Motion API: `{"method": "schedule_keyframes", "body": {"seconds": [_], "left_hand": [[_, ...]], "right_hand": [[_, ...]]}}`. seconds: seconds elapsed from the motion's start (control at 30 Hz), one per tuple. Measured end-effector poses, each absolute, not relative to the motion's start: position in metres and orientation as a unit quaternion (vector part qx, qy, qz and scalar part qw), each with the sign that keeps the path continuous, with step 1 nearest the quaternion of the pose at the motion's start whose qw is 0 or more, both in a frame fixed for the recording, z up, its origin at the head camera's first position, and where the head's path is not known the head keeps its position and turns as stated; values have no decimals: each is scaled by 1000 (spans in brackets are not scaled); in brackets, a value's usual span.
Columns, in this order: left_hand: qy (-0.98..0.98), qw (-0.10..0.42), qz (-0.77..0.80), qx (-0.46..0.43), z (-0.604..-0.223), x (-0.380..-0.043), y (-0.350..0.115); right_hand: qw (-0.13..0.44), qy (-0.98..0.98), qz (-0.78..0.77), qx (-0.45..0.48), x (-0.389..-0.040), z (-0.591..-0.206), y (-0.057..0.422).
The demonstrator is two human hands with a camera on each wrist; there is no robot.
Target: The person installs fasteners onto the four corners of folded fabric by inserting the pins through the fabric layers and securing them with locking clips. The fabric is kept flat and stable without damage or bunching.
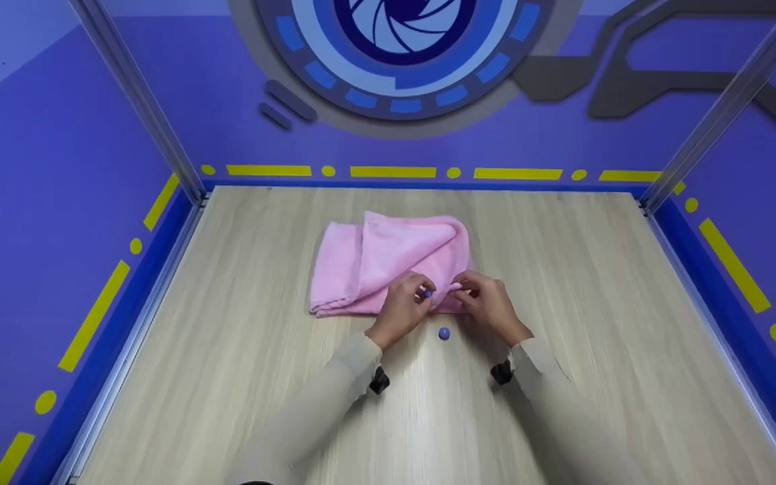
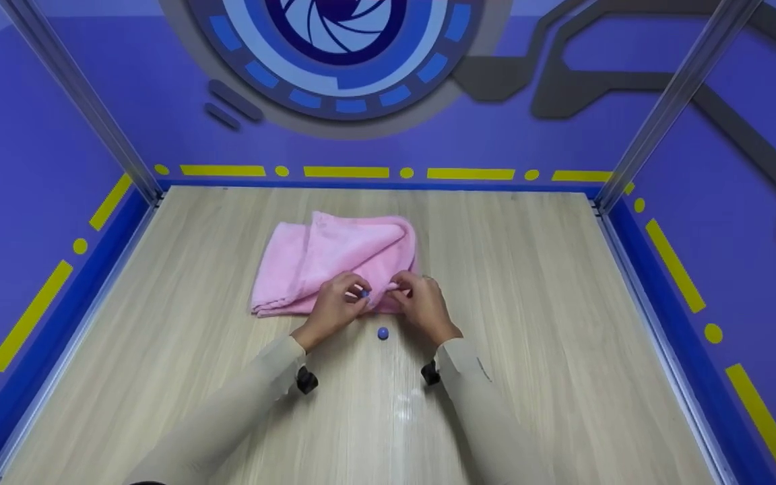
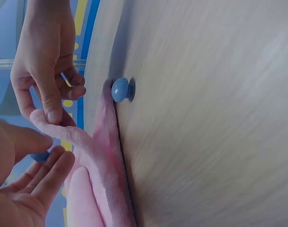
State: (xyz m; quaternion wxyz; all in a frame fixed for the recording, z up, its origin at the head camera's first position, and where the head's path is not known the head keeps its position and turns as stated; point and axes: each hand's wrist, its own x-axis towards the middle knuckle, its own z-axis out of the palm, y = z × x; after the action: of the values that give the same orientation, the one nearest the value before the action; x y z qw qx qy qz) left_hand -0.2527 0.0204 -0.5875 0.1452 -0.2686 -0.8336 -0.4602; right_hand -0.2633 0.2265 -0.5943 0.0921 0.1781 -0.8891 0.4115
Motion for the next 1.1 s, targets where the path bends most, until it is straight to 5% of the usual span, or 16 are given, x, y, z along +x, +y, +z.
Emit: {"method": "schedule_keyframes", "body": {"seconds": [1.1], "left_hand": [[-806,83,-562,-167,-597,-266,41]], "right_hand": [[78,-889,411,187,-262,-594,227]]}}
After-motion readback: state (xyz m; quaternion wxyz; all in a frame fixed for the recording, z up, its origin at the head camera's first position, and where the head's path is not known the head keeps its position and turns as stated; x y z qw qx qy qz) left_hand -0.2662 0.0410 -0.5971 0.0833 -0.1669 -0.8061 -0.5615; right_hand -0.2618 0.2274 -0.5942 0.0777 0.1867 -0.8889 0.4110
